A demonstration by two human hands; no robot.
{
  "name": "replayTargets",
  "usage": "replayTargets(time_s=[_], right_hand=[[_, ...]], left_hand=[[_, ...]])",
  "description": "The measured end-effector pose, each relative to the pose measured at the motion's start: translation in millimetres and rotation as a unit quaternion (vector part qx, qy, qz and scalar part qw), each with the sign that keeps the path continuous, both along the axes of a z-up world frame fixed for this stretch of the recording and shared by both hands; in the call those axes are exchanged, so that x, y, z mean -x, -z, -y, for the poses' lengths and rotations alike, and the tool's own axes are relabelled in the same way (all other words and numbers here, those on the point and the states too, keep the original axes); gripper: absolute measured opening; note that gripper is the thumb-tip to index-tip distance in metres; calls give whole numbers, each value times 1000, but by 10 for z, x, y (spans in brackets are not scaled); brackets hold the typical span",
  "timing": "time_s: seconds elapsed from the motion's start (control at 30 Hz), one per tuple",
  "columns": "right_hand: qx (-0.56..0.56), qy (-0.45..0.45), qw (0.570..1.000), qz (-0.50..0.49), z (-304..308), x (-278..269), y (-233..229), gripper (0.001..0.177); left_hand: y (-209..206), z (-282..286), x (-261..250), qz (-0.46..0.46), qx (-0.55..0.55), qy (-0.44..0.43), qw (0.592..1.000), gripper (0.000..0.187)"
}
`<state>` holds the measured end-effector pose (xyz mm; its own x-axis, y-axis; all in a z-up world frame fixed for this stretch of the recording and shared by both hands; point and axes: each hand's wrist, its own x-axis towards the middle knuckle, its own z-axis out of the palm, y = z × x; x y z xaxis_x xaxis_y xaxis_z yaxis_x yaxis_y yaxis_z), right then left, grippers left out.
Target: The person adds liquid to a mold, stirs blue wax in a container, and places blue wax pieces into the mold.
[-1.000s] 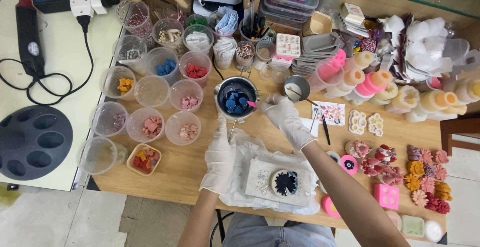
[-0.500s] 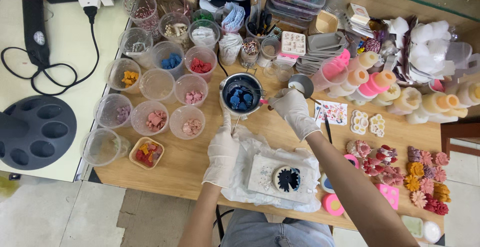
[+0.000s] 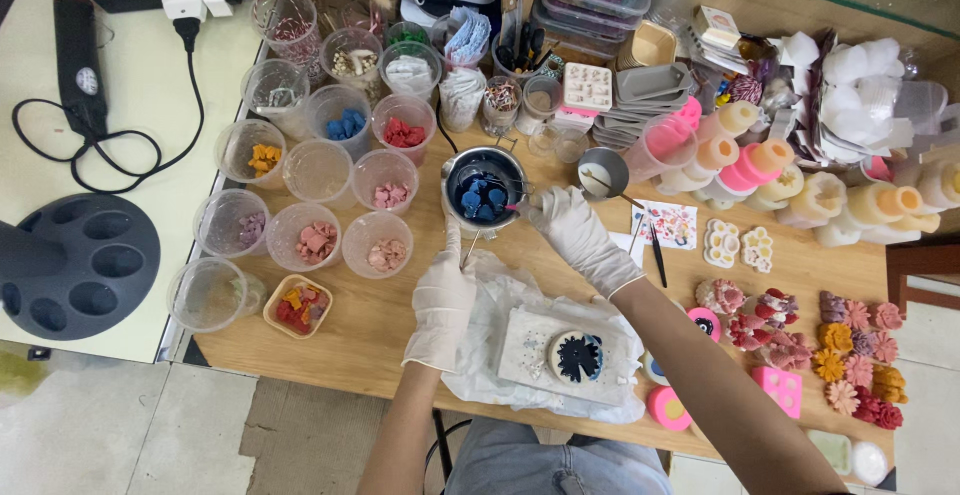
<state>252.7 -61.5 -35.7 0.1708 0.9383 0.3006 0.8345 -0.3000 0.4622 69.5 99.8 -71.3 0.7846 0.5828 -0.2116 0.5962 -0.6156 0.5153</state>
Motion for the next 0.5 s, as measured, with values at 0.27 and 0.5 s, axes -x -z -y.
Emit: replayTargets(time_s=[0.27, 0.5], right_hand=[[-30, -10, 998, -58, 388, 14, -352, 41], [-234, 235, 875, -353, 981, 769, -925, 20]], left_hand=[[-204, -62, 8, 28, 17, -9, 999, 69], [-324, -118, 30, -11, 5, 43, 999, 81]])
